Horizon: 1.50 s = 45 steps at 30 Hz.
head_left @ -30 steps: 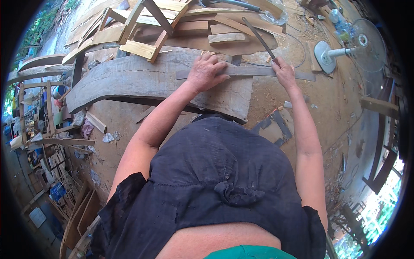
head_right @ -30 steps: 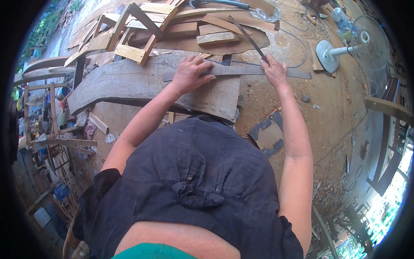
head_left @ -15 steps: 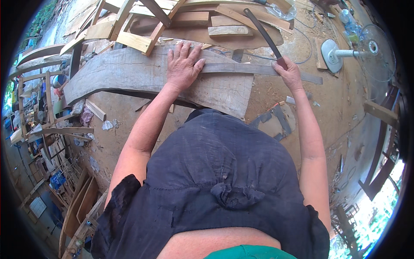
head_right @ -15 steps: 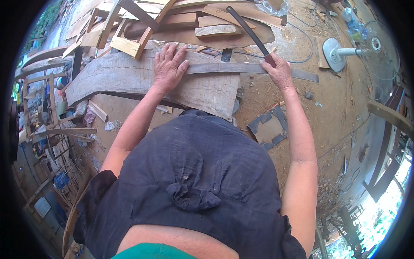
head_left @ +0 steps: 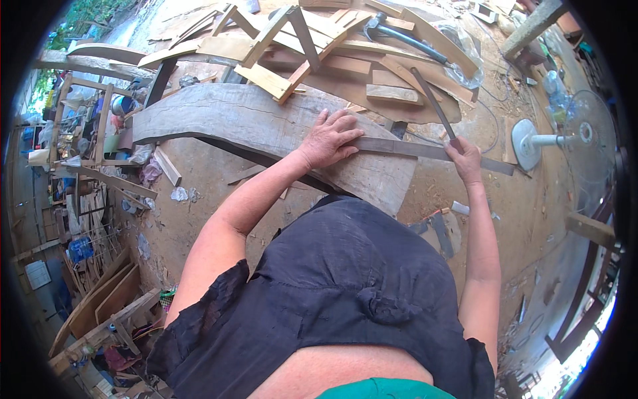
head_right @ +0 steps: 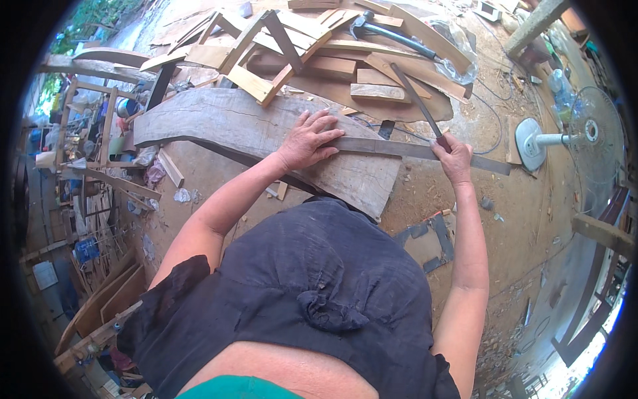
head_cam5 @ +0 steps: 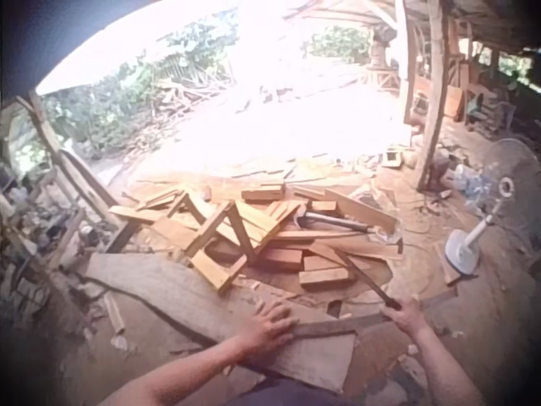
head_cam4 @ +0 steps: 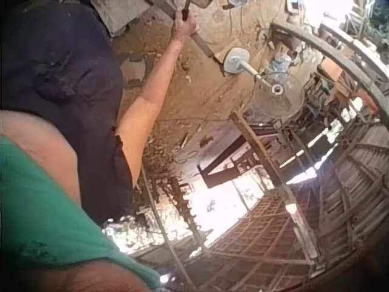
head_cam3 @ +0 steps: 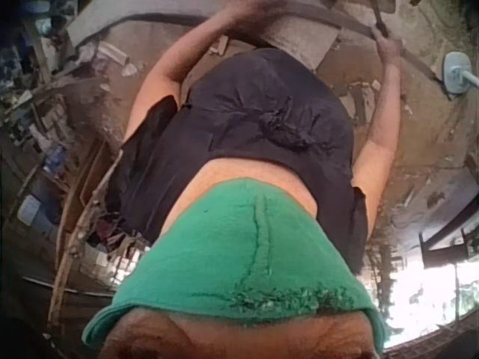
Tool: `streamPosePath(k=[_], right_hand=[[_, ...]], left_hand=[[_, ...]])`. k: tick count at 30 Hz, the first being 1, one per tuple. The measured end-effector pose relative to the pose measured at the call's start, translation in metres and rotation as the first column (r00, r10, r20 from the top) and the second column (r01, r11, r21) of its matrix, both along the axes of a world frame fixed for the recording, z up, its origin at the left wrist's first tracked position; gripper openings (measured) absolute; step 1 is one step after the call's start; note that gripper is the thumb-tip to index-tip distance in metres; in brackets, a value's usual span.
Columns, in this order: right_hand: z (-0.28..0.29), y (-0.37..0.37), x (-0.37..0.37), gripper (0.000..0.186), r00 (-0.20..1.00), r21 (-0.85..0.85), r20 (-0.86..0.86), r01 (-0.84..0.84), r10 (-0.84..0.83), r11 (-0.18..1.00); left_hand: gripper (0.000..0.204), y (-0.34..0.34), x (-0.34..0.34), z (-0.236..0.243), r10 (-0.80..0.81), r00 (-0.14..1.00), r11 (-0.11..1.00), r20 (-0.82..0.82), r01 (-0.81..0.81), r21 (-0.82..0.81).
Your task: The person marks and scores a curved piece of wood using a metal ruler and a metal tool, then aligns wooden blocks along the scored wood by hand.
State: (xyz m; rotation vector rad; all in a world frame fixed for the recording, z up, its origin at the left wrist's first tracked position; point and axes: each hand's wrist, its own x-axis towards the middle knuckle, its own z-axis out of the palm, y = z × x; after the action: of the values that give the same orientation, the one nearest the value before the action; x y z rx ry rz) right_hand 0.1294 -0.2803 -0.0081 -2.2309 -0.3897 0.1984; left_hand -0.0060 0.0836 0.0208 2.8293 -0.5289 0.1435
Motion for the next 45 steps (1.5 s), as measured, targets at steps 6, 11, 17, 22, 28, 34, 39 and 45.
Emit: streamPosePath(k=[6, 11, 17, 22, 28, 34, 39, 45], right_hand=[[0.016, 0.016, 0.012, 0.025, 0.992, -0.018, 0.114, -0.051, 0.053, 0.999], [0.045, 0.022, 0.005, 0.022, 0.964, 0.01, 0.257, 0.066, -0.066, 0.998], [0.09, 0.047, -0.054, 0.019, 0.905, 0.257, -0.383, 0.298, -0.186, 0.919], [0.088, 0.074, -0.109, 0.017, 0.794, 0.249, -0.584, 0.371, -0.167, 0.895], [0.061, 0.092, -0.138, 0.015, 0.932, 0.114, -0.312, 0.231, -0.186, 0.966], [0.057, 0.111, -0.146, 0.018, 0.984, -0.147, -0.079, 0.148, -0.16, 0.978], [0.044, 0.116, -0.151, 0.018, 0.983, -0.195, -0.026, 0.171, -0.18, 0.966], [0.049, 0.123, -0.156, 0.018, 0.98, -0.26, -0.074, 0.158, -0.183, 0.953]], left_hand=[[0.029, -0.001, 0.011, 0.021, -0.016, 0.972, 0.974, -0.236, -0.038, -0.222], [0.022, -0.008, 0.008, 0.01, -0.026, 0.994, 0.968, -0.103, -0.001, -0.252], [0.02, -0.011, 0.001, 0.009, 0.01, 0.997, 0.98, -0.073, -0.024, -0.197], [0.012, -0.013, 0.001, 0.004, 0.024, 0.999, 0.986, -0.042, -0.03, -0.164], [0.009, -0.019, 0.003, 0.004, 0.035, 0.999, 0.992, -0.024, -0.037, -0.119], [0.01, -0.018, 0.004, 0.001, 0.033, 0.999, 0.994, -0.029, -0.036, -0.102], [0.011, -0.018, 0.002, 0.001, 0.024, 0.999, 0.992, -0.028, -0.028, -0.12], [0.013, -0.017, 0.001, 0.002, 0.024, 0.999, 0.992, -0.037, -0.028, -0.119]])
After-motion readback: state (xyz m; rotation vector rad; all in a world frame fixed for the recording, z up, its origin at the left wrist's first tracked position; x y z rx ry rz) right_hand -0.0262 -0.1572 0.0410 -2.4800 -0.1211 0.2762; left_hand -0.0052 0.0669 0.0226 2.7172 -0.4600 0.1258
